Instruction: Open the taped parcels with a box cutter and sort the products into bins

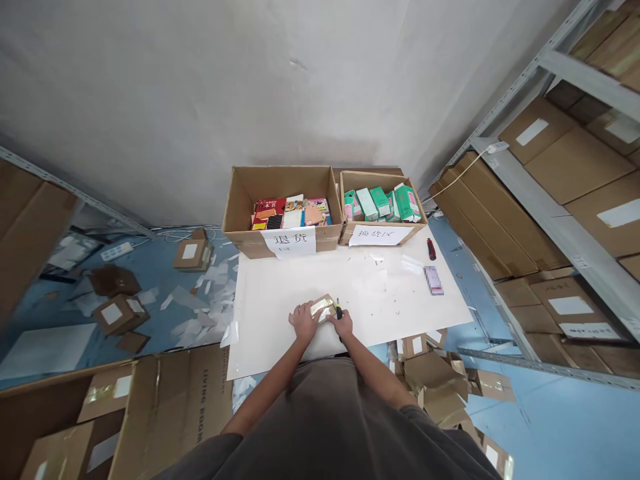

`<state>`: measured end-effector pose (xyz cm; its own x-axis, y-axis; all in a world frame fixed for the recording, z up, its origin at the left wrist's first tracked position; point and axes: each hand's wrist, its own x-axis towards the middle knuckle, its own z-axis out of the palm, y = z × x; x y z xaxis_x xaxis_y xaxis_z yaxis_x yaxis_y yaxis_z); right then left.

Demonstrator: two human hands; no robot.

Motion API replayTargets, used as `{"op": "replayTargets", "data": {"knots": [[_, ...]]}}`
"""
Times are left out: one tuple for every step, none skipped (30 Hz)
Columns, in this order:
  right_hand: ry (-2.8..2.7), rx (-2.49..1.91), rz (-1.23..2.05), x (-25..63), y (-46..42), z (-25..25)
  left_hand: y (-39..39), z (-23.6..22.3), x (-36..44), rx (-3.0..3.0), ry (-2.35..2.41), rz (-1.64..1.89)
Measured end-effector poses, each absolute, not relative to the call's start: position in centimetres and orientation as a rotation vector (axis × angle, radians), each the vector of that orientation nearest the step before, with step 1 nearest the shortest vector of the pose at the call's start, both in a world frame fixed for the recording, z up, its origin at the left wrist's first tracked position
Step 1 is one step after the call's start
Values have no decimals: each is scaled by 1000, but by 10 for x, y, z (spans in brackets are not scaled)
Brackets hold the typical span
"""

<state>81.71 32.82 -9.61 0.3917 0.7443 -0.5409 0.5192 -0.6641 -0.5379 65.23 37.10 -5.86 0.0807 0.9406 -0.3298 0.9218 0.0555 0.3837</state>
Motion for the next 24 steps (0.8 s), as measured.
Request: {"op": "replayTargets", "data": {"knots": [[-1079, -2410, 1098, 814, 341, -95, 367, -57, 655, 1812, 1835, 24], [-1047, -2439, 1060, 815, 354, -92, 364, -55, 657, 1778, 1809, -5], [-1019, -2450, 1038, 819, 368, -88, 361, -55, 657, 1751, 1763, -38], [-987, -2448, 1031, 825, 380, -83, 359, -55, 656, 1724, 1710, -62], [-955, -2430, 1042, 831, 391, -79, 358, -56, 654, 1692, 1666, -65], [-911, -2392, 1079, 837, 398, -75, 357, -58, 651, 1658, 1637, -43], [-856, -2340, 1130, 842, 402, -72, 357, -60, 649, 1622, 1622, 0], [-796, -2284, 1185, 845, 403, -69, 357, -63, 647, 1589, 1612, 57], [-732, -2233, 1236, 847, 400, -67, 357, -66, 645, 1566, 1596, 122], [-675, -2192, 1274, 847, 393, -65, 357, -69, 644, 1553, 1569, 186], [-631, -2168, 1296, 845, 385, -64, 357, -73, 645, 1543, 1531, 243], [-610, -2157, 1302, 841, 376, -62, 357, -77, 647, 1533, 1485, 300], [-609, -2137, 1309, 837, 366, -61, 357, -82, 649, 1518, 1434, 359], [-612, -2101, 1321, 831, 357, -60, 357, -87, 653, 1497, 1386, 419], [-624, -2041, 1342, 826, 350, -58, 357, -92, 656, 1465, 1348, 480], [-636, -1943, 1373, 821, 346, -56, 358, -97, 658, 1420, 1322, 540], [-646, -1867, 1389, 816, 343, -54, 361, -102, 658, 1359, 1306, 603], [-660, -1806, 1395, 814, 344, -52, 364, -106, 657, 1279, 1293, 661], [-676, -1774, 1389, 812, 346, -49, 369, -110, 652, 1185, 1278, 710], [-694, -1769, 1377, 811, 350, -45, 374, -112, 646, 1085, 1264, 747], [-711, -1774, 1376, 810, 354, -42, 380, -115, 637, 996, 1260, 763], [-721, -1784, 1396, 809, 359, -39, 385, -116, 626, 941, 1283, 751], [-720, -1795, 1435, 808, 364, -37, 389, -117, 616, 926, 1345, 713], [-707, -1810, 1492, 805, 368, -36, 391, -118, 606, 943, 1428, 661]]}}
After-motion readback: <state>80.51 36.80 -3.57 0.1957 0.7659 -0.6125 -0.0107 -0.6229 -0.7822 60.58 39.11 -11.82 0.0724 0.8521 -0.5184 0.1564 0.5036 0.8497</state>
